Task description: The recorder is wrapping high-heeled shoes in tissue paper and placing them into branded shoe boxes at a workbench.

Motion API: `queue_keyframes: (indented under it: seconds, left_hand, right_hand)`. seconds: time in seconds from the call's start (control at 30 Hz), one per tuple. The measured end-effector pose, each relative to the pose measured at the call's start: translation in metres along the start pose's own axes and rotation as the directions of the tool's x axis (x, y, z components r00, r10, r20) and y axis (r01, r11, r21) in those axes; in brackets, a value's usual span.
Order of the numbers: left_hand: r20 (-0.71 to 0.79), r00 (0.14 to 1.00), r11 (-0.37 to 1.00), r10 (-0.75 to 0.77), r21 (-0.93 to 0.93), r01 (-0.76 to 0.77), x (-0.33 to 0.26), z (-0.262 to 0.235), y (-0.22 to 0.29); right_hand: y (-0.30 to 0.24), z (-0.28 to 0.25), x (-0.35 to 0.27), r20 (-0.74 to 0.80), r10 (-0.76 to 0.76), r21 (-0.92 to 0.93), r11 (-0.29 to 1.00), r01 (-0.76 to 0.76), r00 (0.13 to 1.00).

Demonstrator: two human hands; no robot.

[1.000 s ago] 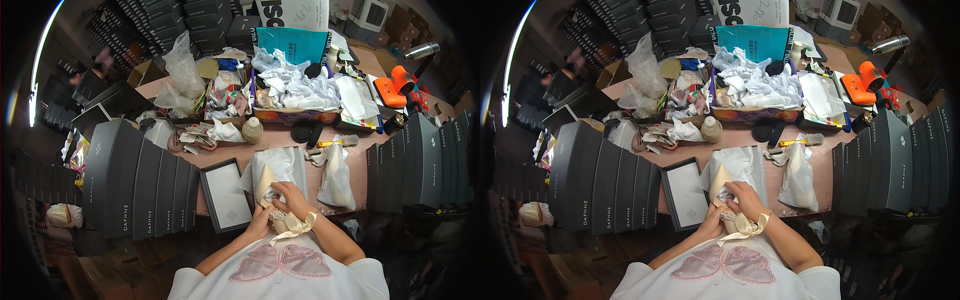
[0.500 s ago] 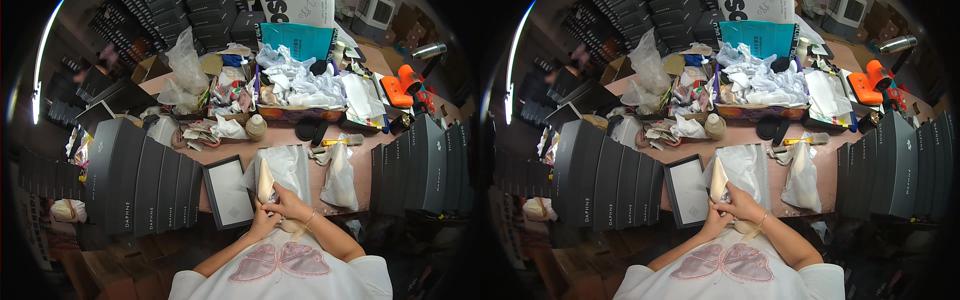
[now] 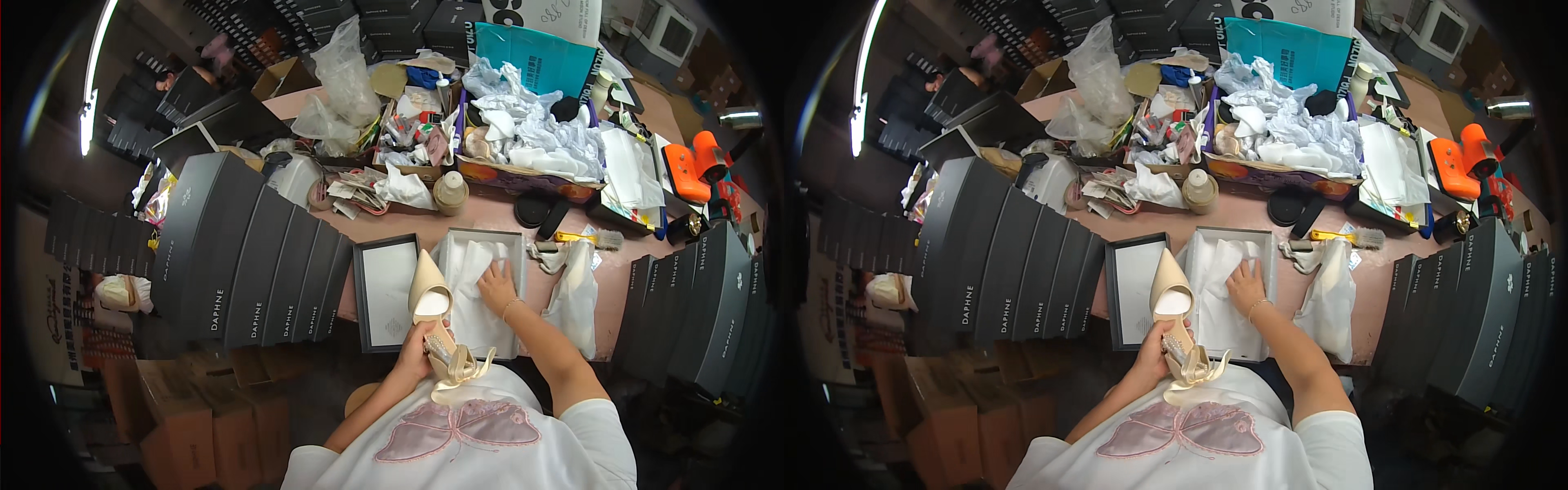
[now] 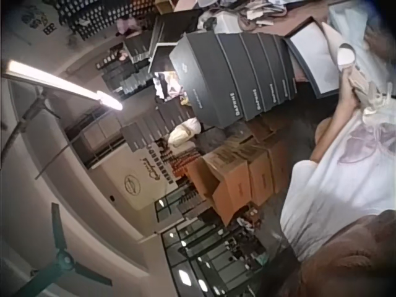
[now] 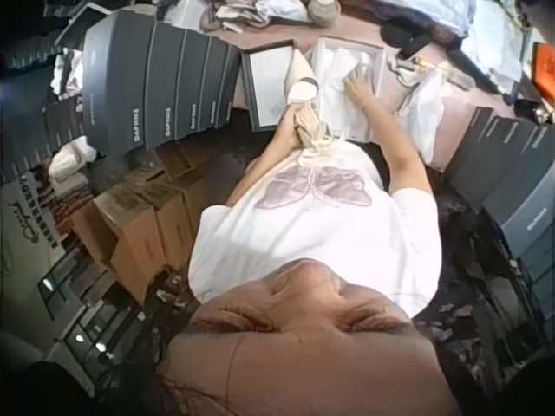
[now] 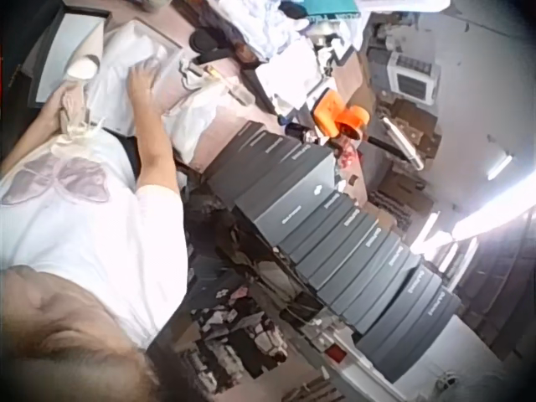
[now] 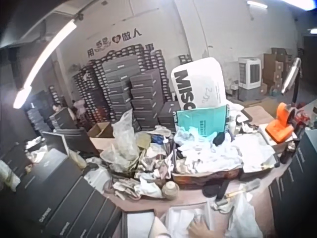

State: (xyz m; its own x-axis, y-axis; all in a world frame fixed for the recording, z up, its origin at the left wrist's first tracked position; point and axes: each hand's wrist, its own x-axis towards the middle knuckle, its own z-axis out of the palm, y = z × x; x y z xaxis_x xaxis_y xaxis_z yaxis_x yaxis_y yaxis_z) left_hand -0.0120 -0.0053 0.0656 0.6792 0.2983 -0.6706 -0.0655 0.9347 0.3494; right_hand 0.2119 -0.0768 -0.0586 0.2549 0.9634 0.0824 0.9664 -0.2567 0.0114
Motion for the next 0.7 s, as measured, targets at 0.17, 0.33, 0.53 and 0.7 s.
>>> queue_keyframes:
  seconds: [0.17, 0.33, 0.53, 0.7]
  left_hand:
    - [-0.066, 0.991, 0.993, 0.117, 0.033, -0.115, -0.015, 0.002, -0.004]
    - [0.004, 0.999, 0.980, 0.035, 0.196, -0.035, -0.024, 0.030, -0.023]
    - [-0.054, 0.994, 0.992, 0.093, 0.086, -0.088, -0.009, 0.015, -0.025]
    - [-0.092, 0.995, 0.998, 0.024, 0.060, -0.019, -0.013, 0.013, -0.012]
  right_hand:
    - [-0.029, -0.141, 0.010, -0.038, -0.129, 0.465, 0.875, 0.131, 0.991]
    - [-0.062, -0.131, 0.000, -0.126, -0.405, 0.388, 0.820, 0.421, 0.905]
    - [-0.046, -0.147, -0.025, -0.176, -0.299, 0.393, 0.852, 0.346, 0.938]
    - [-0.009, -0.152, -0.031, -0.159, 0.165, 0.435, 0.897, -0.081, 0.973]
